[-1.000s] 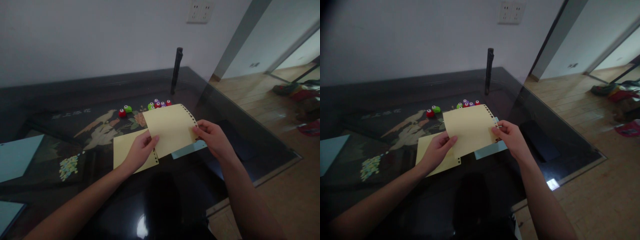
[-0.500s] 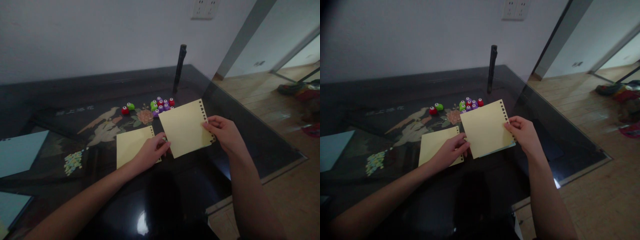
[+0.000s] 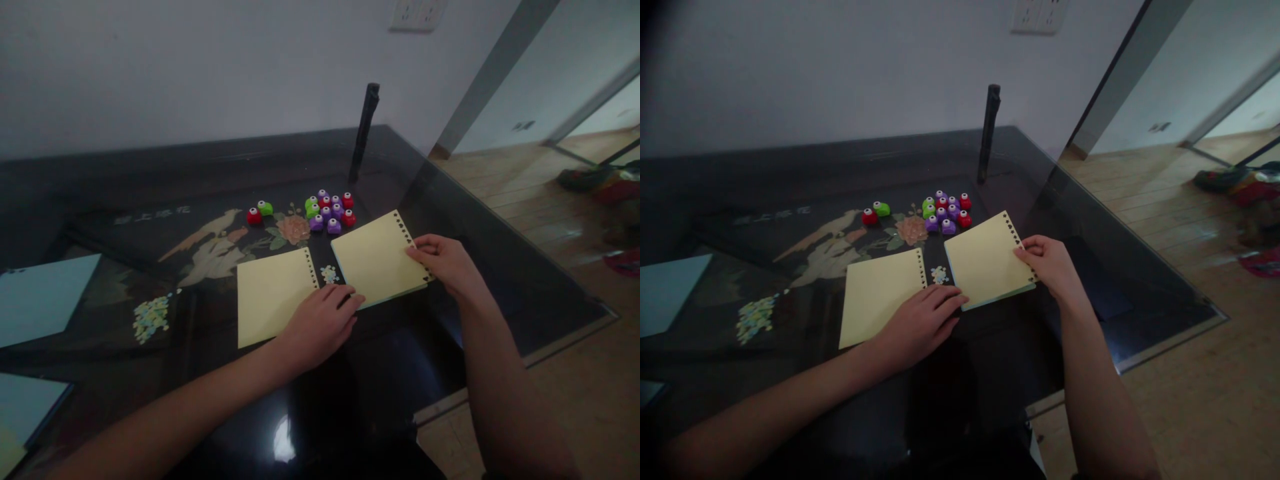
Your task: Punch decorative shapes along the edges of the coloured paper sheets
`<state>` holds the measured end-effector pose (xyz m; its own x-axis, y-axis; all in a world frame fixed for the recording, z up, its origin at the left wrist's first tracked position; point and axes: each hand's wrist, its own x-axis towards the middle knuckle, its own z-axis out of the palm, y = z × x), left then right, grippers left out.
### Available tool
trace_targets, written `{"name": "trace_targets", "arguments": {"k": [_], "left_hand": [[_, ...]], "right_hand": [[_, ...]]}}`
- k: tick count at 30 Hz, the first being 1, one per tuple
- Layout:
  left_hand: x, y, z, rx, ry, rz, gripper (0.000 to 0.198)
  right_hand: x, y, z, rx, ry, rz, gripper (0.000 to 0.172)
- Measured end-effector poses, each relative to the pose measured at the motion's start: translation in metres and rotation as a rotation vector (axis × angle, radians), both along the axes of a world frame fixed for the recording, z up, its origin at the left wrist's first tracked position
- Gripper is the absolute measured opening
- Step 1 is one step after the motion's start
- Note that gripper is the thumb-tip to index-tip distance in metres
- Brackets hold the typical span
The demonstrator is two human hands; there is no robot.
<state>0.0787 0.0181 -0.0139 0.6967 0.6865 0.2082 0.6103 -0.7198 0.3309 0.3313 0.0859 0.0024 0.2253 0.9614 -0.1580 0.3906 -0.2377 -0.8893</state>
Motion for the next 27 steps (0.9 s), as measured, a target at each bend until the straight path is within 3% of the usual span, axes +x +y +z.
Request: {"name": "trace_targets", "arguments": {"k": [5,15,27], "left_hand": [[0.000,-0.002,-0.001,0.023,0.083,0.006,0.034],[-0.001,-0.003,-0.006,0.021,0.105,0.001,0.032],[-0.001,-0.003,-0.002,0.012,0.094,-0.013,0.033]], "right_hand": [[0.001,0.002,-0.002,-0.014,-0.052,0.017,0.024],[0.011,0.005,-0.012,0.025,-0.383,0.090,0.024],[0.006,0.004,-0.012,0.066,-0.480,0.116,0.019]]}}
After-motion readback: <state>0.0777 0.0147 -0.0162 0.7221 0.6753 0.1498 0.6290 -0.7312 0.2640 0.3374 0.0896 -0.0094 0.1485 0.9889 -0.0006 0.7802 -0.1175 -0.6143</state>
